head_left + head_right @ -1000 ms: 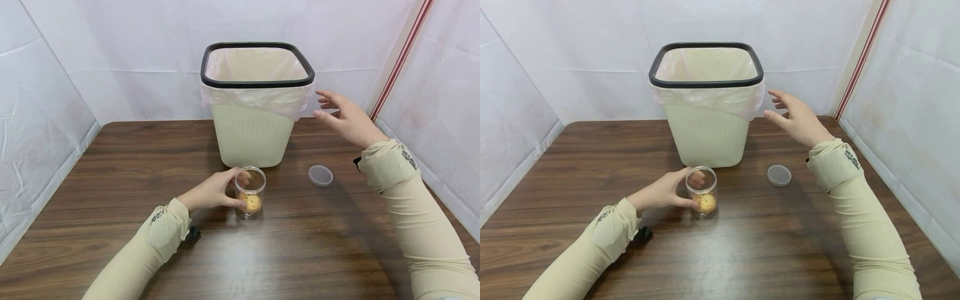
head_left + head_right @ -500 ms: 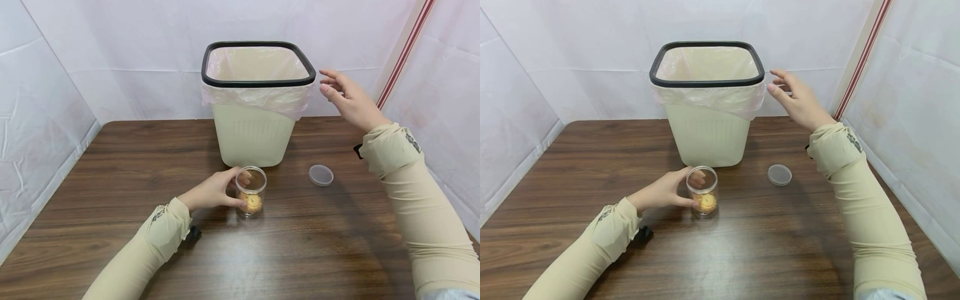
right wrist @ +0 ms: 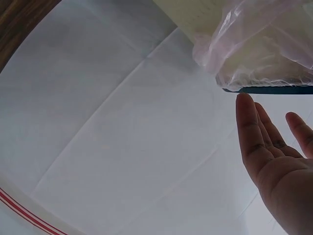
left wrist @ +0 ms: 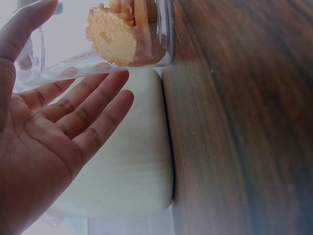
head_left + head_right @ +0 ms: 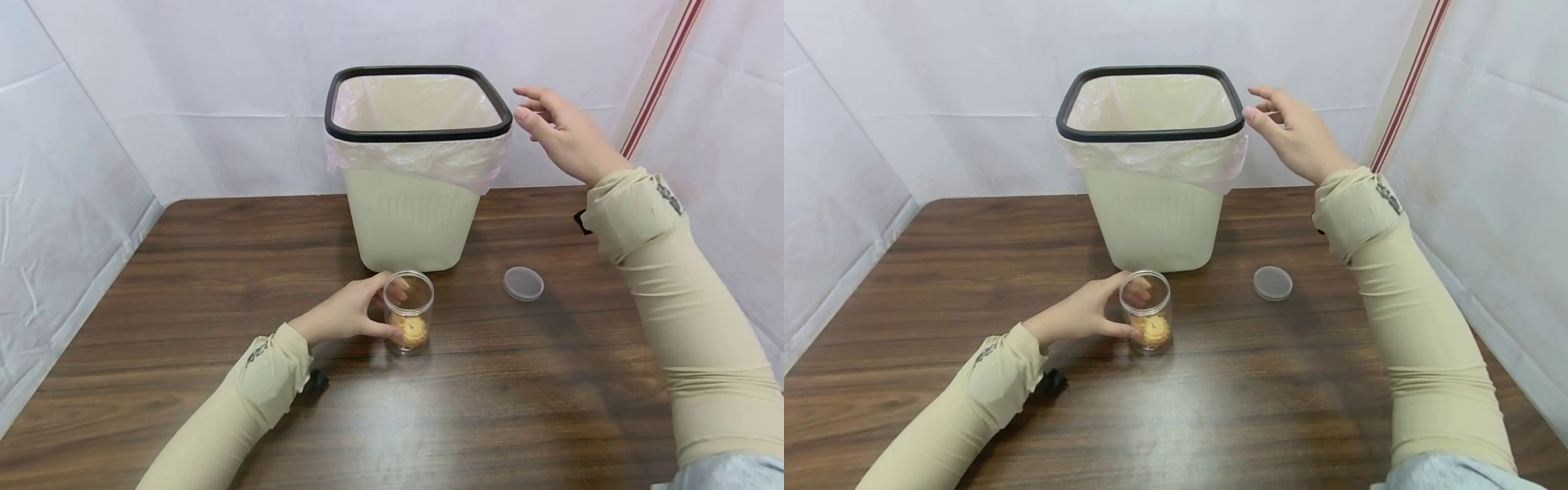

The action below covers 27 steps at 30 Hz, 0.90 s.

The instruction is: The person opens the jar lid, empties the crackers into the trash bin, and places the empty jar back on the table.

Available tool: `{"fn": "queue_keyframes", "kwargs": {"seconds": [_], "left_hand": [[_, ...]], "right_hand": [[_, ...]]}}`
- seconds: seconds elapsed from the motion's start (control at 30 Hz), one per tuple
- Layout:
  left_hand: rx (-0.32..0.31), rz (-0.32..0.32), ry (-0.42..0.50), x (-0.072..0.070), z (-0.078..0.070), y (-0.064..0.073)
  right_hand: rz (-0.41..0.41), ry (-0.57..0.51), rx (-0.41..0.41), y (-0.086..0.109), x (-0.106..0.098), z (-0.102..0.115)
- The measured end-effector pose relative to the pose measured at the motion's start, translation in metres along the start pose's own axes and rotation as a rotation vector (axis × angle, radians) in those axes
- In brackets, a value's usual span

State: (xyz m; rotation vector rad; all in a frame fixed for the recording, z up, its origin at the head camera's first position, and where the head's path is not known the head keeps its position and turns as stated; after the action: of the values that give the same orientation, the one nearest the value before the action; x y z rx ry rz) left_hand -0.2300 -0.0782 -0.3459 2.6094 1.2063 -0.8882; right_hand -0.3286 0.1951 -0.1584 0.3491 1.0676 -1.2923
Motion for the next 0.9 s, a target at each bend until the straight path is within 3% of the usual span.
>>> {"fn": "queue_keyframes", "kwargs": {"seconds": [0.37, 0.67, 0.9], "left_hand": [[0.005, -0.001, -0.011, -0.001, 0.001, 0.002], [0.001, 0.005, -0.009, 0.002, 0.001, 0.002], [0.009, 0.006, -0.007, 0.002, -0.002, 0.002]], "right_hand": [[0.038, 0.058, -0.025, -0.013, 0.003, 0.011], [0.041, 0.036, -0.028, -0.029, 0.004, 0.006], [0.057, 0.028, -0.015, -0.03, 0.003, 0.005]]}}
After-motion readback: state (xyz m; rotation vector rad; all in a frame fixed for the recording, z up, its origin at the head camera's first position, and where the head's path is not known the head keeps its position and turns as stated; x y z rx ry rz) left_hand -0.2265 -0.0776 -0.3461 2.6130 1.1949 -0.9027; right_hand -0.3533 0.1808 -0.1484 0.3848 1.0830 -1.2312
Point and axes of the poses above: each hand's wrist, its own y-axis away from the middle knuckle, its own x-axis out of the palm, z = x × y, the point moved 5 cm from there along -y, towards the middle knuckle, and after that the axes turned 5 degrees about y, right-handed, at the moved point
